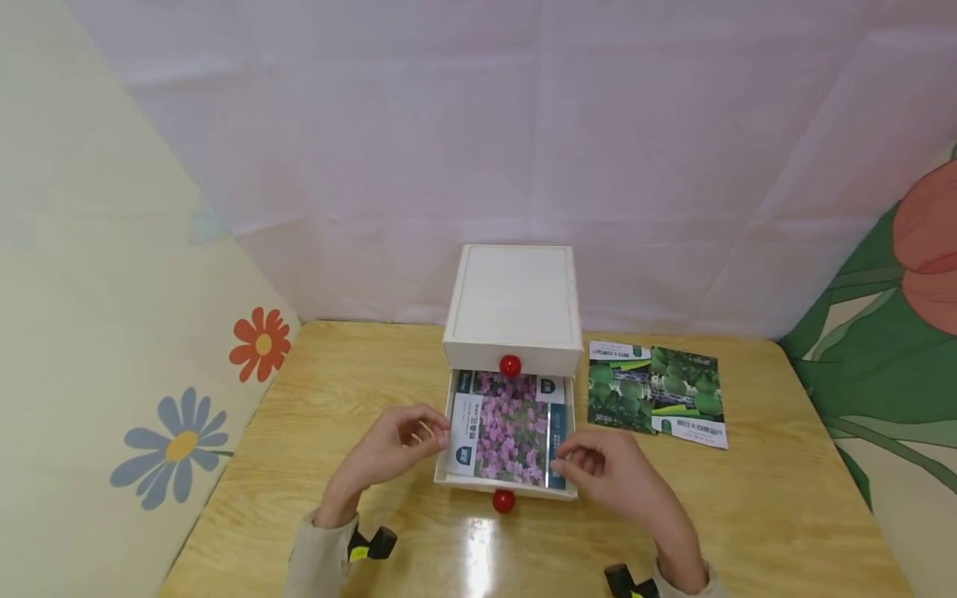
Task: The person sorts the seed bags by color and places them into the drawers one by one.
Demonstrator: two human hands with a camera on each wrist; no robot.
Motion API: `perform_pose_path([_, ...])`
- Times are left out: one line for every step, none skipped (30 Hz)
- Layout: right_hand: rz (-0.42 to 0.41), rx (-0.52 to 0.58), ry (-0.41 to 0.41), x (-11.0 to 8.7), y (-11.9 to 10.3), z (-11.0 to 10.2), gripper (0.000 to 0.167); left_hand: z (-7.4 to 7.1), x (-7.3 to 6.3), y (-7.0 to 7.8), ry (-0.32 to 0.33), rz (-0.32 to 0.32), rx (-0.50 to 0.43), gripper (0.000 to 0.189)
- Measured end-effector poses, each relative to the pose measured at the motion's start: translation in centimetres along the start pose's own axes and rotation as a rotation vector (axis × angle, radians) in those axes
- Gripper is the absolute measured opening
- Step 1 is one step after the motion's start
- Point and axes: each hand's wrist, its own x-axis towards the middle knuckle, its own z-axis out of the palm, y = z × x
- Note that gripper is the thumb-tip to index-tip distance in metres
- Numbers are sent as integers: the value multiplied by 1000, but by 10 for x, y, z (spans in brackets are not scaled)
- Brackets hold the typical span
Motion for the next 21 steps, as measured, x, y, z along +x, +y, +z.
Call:
perform_pose_path([-13,-17,12,-1,-3,1,11,0,0,0,8,-7,5,24])
perform_pose_path([-24,-28,25,-2,-6,3,11,1,0,1,19,-13,7,25])
perform_pose_path([-45,-34,42,-3,-10,5,11,1,0,1,31,-17,11,25])
perform_pose_path([-61,-40,56,-3,-13,7,10,0,0,2,46,-21,16,25])
perform_pose_path([-71,-39,65,-4,-17,10,10,-1,1,3,62,-24,19,26])
perform_pose_path([-75,-35,74,-5,-21,13,10,-2,1,4,78,-22,18,26])
perform_pose_path([-71,-24,78,-7,-24,15,9,-2,3,5,93,-15,14,27])
perform_pose_path([-68,-11,78,-9,-26,18,9,-3,4,5,107,-5,10,28])
perform_pose_path([-66,5,71,-11,-28,21,9,-4,6,6,121,7,7,28])
perform_pose_path([-53,24,53,-13,-30,24,9,-5,8,6,136,21,4,29])
perform_pose_path([-31,48,32,-15,-30,27,11,-6,11,6,151,36,1,30])
perform_pose_path([-18,68,10,-18,-30,30,13,-7,13,6,167,55,-1,31])
perform_pose_path([-8,94,-15,-20,-29,34,14,-8,16,6,186,72,-2,32])
perform_pose_path([5,119,-41,-23,-28,37,16,-9,18,6,203,92,-3,33])
perform_pose_path([27,148,-69,-25,-26,41,18,-10,21,6,220,110,-5,34])
perform_pose_path([58,182,-96,-27,-24,44,20,-11,23,7,236,126,-5,34])
perform_pose_path([90,223,-122,-29,-22,48,22,-12,26,7,251,144,-4,35])
perform_pose_path([115,264,-144,-31,-20,51,23,-13,28,8,266,165,-2,35])
perform_pose_path([146,307,-166,-33,-18,55,23,-14,31,9,281,184,-1,35])
perform_pose_path([177,345,-185,-35,-16,59,23,-16,33,9,293,207,4,36])
perform_pose_path([201,382,-202,-37,-14,62,23,-17,36,10,305,228,11,36])
